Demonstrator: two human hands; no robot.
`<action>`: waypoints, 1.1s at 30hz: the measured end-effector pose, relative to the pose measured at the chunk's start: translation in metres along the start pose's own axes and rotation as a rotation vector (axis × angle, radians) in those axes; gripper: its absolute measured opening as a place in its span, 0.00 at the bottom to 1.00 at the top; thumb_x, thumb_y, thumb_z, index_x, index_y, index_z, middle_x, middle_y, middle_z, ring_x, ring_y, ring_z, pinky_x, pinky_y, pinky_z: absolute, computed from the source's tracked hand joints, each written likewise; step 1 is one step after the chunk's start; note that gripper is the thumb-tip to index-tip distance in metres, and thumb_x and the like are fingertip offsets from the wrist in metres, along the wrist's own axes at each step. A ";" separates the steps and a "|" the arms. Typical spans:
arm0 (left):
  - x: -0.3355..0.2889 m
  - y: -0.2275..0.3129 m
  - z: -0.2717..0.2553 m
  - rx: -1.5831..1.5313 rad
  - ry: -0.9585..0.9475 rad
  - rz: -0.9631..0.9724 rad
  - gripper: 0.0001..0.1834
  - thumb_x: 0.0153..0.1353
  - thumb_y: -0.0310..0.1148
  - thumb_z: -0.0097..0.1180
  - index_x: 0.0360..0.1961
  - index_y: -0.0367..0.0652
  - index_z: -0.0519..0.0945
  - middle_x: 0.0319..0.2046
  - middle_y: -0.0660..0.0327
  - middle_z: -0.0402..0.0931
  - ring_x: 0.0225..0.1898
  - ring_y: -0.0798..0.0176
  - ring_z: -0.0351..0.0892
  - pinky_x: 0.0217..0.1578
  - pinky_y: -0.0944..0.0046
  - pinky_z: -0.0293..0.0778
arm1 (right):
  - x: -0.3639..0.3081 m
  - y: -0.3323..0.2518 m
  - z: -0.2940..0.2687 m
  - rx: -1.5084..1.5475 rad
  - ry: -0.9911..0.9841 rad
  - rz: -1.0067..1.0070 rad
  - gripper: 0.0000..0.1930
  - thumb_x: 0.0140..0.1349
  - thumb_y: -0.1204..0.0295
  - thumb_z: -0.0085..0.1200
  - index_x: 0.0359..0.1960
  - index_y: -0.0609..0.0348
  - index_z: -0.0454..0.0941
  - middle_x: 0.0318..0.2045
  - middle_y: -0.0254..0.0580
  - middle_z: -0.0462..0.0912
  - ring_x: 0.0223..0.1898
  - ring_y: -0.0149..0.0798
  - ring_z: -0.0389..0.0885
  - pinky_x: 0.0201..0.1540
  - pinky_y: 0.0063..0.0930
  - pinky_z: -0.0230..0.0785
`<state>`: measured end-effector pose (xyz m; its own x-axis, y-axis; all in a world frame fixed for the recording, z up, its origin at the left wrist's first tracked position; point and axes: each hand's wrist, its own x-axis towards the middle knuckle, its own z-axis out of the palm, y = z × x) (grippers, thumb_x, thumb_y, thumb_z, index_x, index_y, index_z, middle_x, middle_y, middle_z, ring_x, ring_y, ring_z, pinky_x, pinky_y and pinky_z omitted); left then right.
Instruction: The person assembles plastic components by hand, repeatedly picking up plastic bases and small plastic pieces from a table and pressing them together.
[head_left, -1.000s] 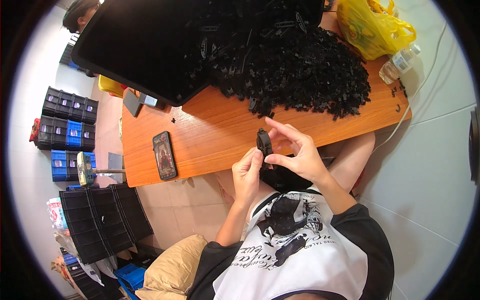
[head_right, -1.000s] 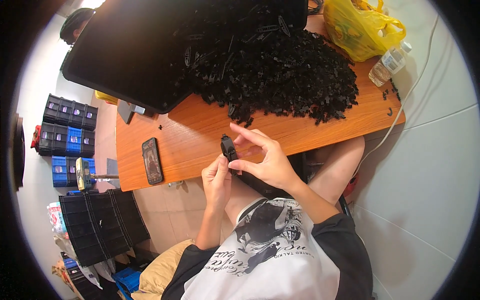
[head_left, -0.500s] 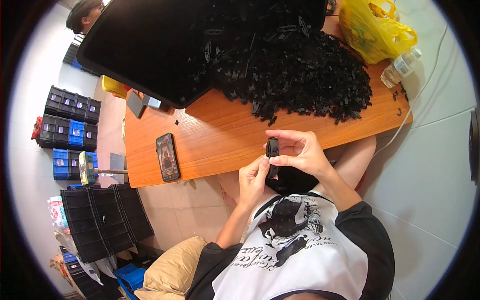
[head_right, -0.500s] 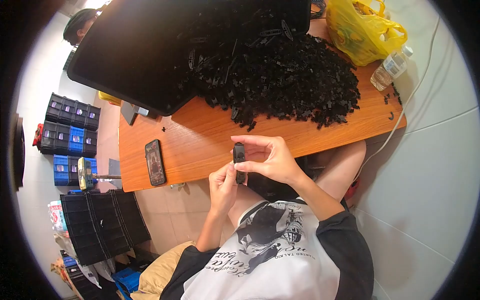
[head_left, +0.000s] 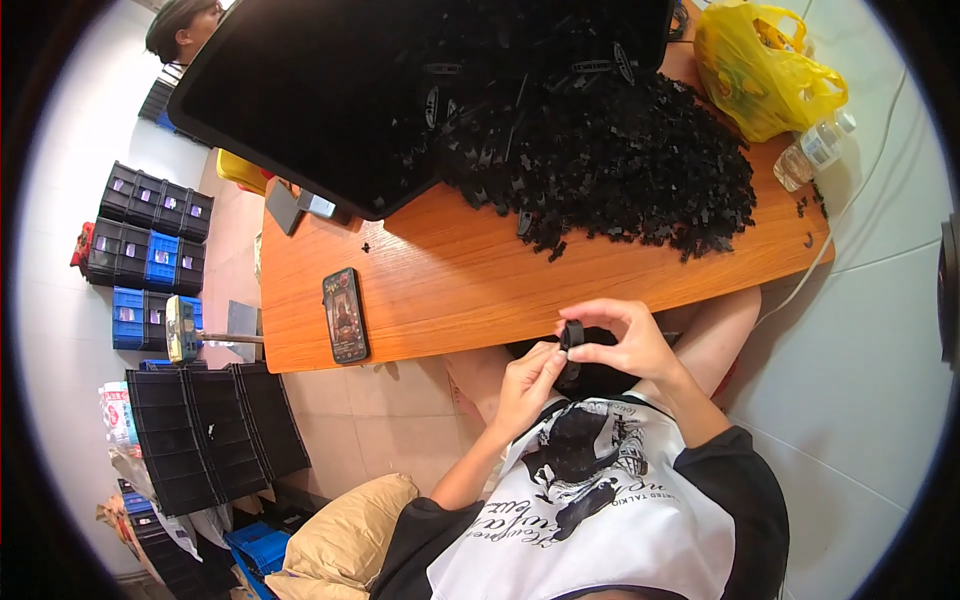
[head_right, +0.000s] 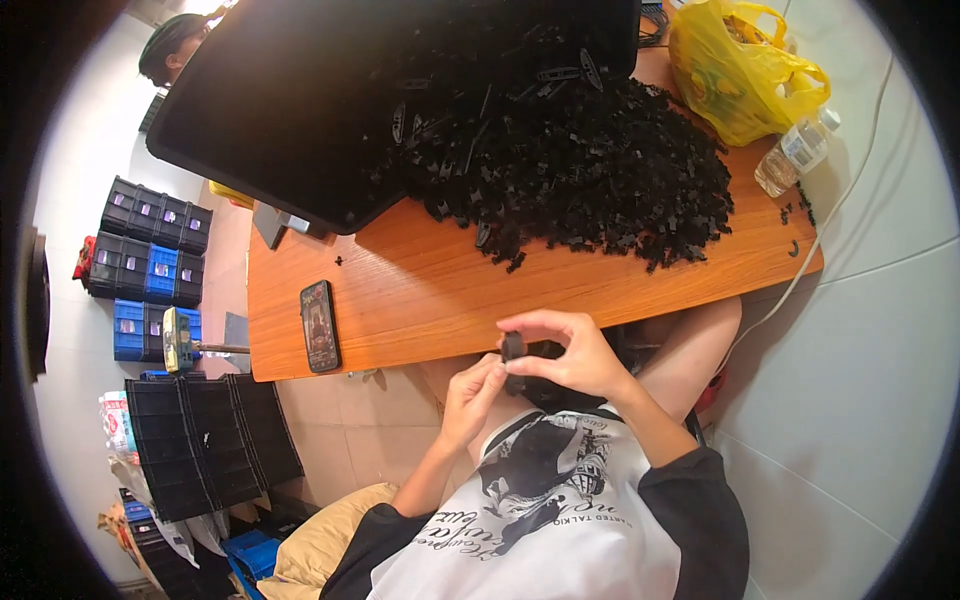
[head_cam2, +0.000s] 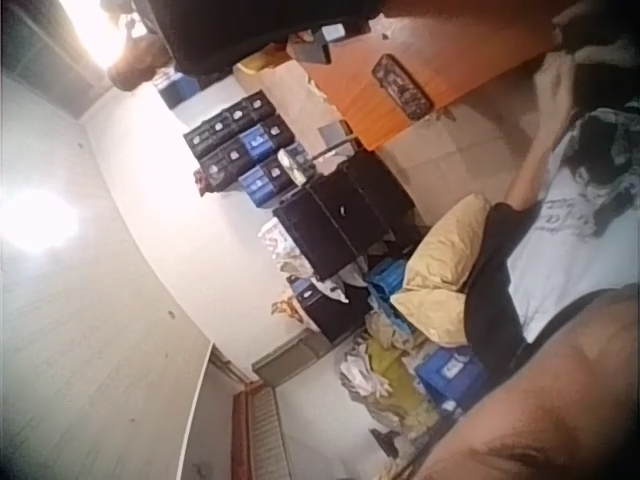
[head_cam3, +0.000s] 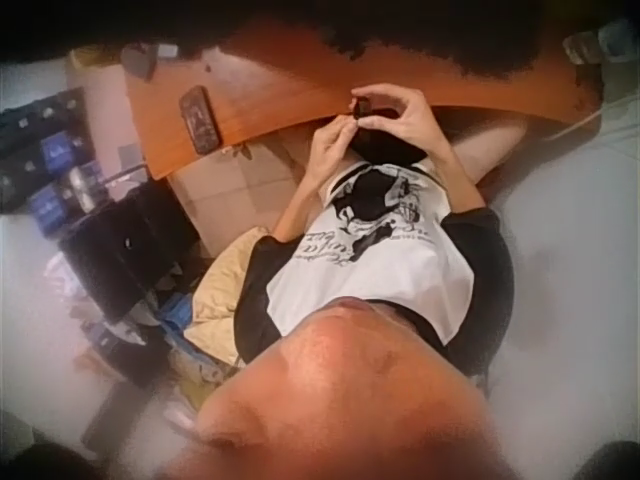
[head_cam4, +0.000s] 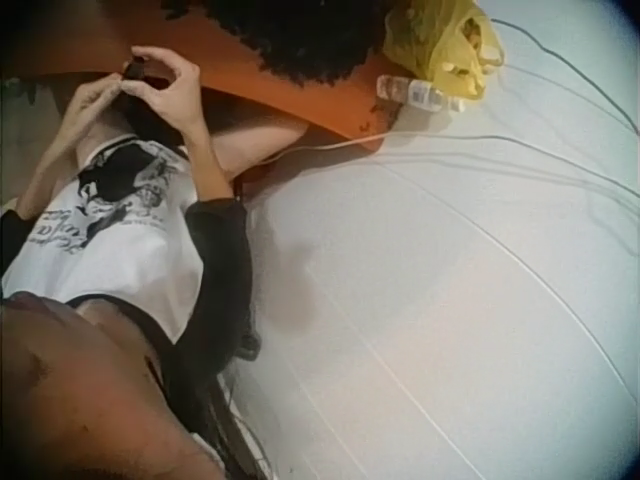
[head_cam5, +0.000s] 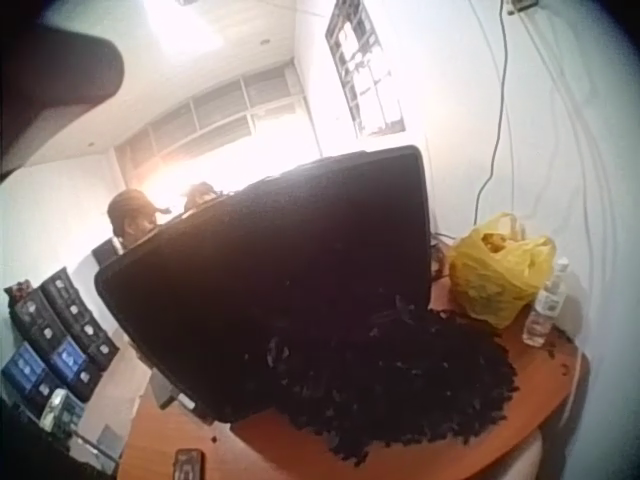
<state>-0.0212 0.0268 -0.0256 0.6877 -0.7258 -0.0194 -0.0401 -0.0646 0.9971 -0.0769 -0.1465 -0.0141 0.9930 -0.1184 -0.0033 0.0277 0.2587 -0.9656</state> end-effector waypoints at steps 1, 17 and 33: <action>0.004 -0.001 -0.001 0.145 -0.018 0.097 0.13 0.64 0.31 0.45 0.38 0.30 0.76 0.32 0.55 0.76 0.34 0.60 0.74 0.37 0.63 0.69 | -0.002 0.002 -0.004 -0.194 -0.009 -0.125 0.20 0.48 0.77 0.62 0.45 0.63 0.76 0.38 0.40 0.81 0.38 0.30 0.79 0.44 0.23 0.70; 0.201 -0.065 -0.096 1.053 0.541 0.421 0.20 0.63 0.35 0.44 0.54 0.39 0.65 0.61 0.42 0.50 0.59 0.34 0.52 0.58 0.45 0.56 | -0.039 -0.004 -0.041 -0.709 0.086 -0.079 0.26 0.48 0.71 0.63 0.52 0.58 0.72 0.43 0.47 0.79 0.37 0.38 0.79 0.43 0.28 0.70; 0.128 -0.065 -0.084 0.462 0.774 0.216 0.17 0.65 0.30 0.41 0.51 0.31 0.69 0.49 0.46 0.71 0.55 0.50 0.66 0.55 0.58 0.63 | -0.011 0.035 -0.116 -1.273 1.252 -0.211 0.23 0.49 0.68 0.61 0.48 0.59 0.70 0.45 0.49 0.68 0.46 0.49 0.68 0.48 0.39 0.61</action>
<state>0.1303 -0.0044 -0.0866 0.9175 -0.1049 0.3837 -0.3942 -0.3685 0.8419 -0.1006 -0.2478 -0.0777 0.3002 -0.7847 0.5423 -0.5667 -0.6041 -0.5603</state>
